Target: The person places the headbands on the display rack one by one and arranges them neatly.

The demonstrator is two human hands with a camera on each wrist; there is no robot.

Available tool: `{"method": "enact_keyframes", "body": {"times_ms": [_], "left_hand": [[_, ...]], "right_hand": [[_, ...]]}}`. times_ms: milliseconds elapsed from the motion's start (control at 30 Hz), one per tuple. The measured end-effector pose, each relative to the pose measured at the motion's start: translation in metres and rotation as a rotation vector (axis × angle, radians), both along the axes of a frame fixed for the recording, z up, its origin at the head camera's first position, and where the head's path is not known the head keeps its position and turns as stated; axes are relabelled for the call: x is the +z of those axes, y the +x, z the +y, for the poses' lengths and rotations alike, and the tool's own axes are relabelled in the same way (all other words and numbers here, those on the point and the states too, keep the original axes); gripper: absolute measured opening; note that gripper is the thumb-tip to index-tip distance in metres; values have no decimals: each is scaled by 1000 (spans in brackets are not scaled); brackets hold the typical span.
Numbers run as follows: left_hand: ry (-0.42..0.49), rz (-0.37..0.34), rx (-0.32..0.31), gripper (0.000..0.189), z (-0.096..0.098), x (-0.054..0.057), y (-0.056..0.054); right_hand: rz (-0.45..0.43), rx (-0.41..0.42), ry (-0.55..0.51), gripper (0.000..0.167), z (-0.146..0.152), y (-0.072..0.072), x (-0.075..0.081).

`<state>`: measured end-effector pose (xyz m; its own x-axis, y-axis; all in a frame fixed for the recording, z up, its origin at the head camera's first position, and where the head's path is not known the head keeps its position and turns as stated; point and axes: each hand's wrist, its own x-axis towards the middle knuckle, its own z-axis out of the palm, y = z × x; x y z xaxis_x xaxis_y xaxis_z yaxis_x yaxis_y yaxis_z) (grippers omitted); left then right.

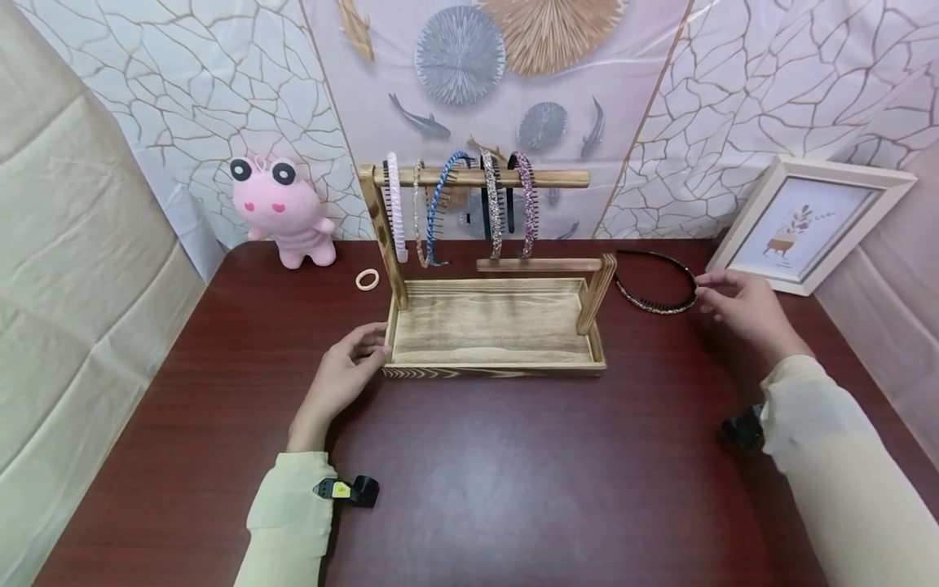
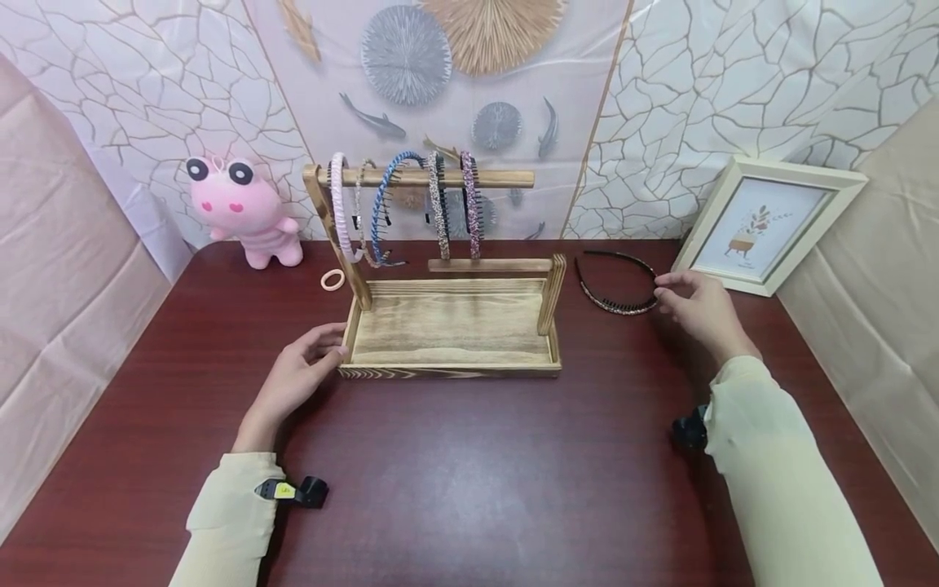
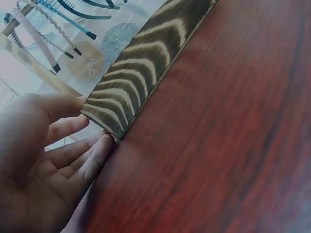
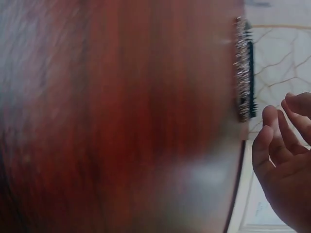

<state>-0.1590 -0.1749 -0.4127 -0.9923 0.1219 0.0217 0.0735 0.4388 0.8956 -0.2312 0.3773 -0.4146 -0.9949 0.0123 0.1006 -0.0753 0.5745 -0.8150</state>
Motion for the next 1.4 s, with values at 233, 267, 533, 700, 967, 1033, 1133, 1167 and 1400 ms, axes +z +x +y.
{"method": "enact_keyframes", "body": {"times_ms": [233, 267, 533, 700, 967, 1033, 1133, 1167, 1400], "left_hand": [[5, 15, -2, 39, 0, -1, -1], [5, 16, -3, 39, 0, -1, -1], [3, 18, -2, 39, -2, -2, -3], [1, 17, -1, 39, -2, -3, -3], [-13, 37, 0, 38, -2, -6, -4], [-10, 38, -1, 38, -1, -6, -4], [-8, 38, -2, 38, -1, -6, -4], [-7, 38, -1, 38, -1, -6, -4], [-10, 30, 7, 38, -1, -6, -4]], "right_hand": [[77, 112, 237, 22, 4, -6, -16], [83, 122, 258, 22, 4, -6, -18], [109, 138, 338, 18, 2, -6, -20], [125, 129, 332, 15, 2, -6, -22], [138, 111, 299, 16, 3, -4, -25], [117, 94, 293, 18, 3, -3, -23], [85, 85, 270, 21, 2, -1, -20], [78, 87, 257, 21, 1, -1, -20], [10, 70, 140, 22, -3, 3, -15]]}}
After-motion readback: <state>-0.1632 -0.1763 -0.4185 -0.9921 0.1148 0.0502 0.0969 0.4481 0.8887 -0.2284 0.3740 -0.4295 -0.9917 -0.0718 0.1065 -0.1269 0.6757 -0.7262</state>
